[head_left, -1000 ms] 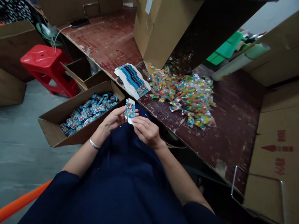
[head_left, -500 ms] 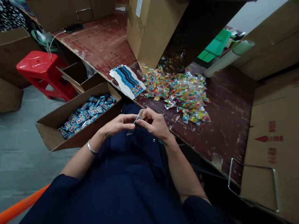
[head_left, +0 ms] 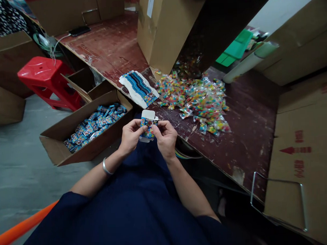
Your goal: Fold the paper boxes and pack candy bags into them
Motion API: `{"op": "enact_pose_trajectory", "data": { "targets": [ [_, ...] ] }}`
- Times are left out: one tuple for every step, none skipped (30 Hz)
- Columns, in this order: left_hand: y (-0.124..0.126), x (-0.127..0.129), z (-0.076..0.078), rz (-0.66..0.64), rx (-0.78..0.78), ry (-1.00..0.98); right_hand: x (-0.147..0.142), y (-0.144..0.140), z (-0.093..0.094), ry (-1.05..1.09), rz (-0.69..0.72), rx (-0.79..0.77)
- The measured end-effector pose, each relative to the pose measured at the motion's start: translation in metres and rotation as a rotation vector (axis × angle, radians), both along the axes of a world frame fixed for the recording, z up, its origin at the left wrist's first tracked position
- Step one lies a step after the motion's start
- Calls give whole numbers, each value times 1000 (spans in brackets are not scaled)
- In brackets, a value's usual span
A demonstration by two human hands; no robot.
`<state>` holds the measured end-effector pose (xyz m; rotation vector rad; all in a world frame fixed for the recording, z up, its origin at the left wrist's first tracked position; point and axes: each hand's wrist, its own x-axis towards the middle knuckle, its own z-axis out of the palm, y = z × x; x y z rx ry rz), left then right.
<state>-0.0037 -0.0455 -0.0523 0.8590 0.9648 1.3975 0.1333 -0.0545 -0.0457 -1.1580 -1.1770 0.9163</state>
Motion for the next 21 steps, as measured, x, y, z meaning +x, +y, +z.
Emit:
{"op": "enact_pose_trajectory", "data": {
  "targets": [
    [-1, 0, 1, 32, 32, 27, -1, 1, 0, 8, 1, 7],
    [-3, -1, 2, 50, 59, 57, -2, 3, 0, 9, -2, 20],
    [-4, -2, 4, 47, 78, 90, -2, 3, 0, 3, -12, 38],
    [-4, -4, 5, 22, 88, 123, -3, 4, 0, -12, -28, 57],
    [-5, -5, 7, -21, 90, 156, -2, 4, 0, -33, -44, 78],
    [-4, -7, 8, -75, 88, 179, -2, 4, -1, -60, -56, 97],
    [-3, -9, 9, -134, 83, 186, -1, 4, -1, -90, -62, 113],
    [-2, -11, 9, -191, 77, 177, 0, 3, -2, -119, -67, 130],
    [-1, -13, 9, -241, 71, 153, 1, 3, -2, -145, -70, 147],
    [1, -15, 10, -284, 68, 121, 2, 3, -3, -169, -73, 163],
    [3, -16, 10, -323, 67, 90, 4, 3, -3, -194, -75, 176],
    [4, -17, 10, -357, 66, 69, 6, 3, -4, -220, -78, 190],
    [5, -18, 10, -384, 65, 61, 7, 3, -4, -247, -79, 201],
    [5, -18, 11, -401, 65, 65, 9, 3, -4, -274, -75, 206],
    [5, -18, 12, -408, 66, 77, 10, 4, -4, -298, -67, 209],
    [4, -17, 13, -402, 70, 95, 10, 5, -3, -314, -57, 213],
    [3, -16, 14, -383, 77, 114, 10, 6, -3, -316, -44, 216],
    [2, -15, 15, -354, 86, 130, 10, 7, -1, -298, -32, 219],
    [2, -14, 17, -320, 96, 141, 9, 8, 0, -261, -25, 225],
    [1, -13, 18, -289, 103, 143, 8, 8, 1, -214, -25, 234],
    [0, -12, 19, -267, 106, 137, 7, 9, 3, -166, -27, 243]
  ]
}}
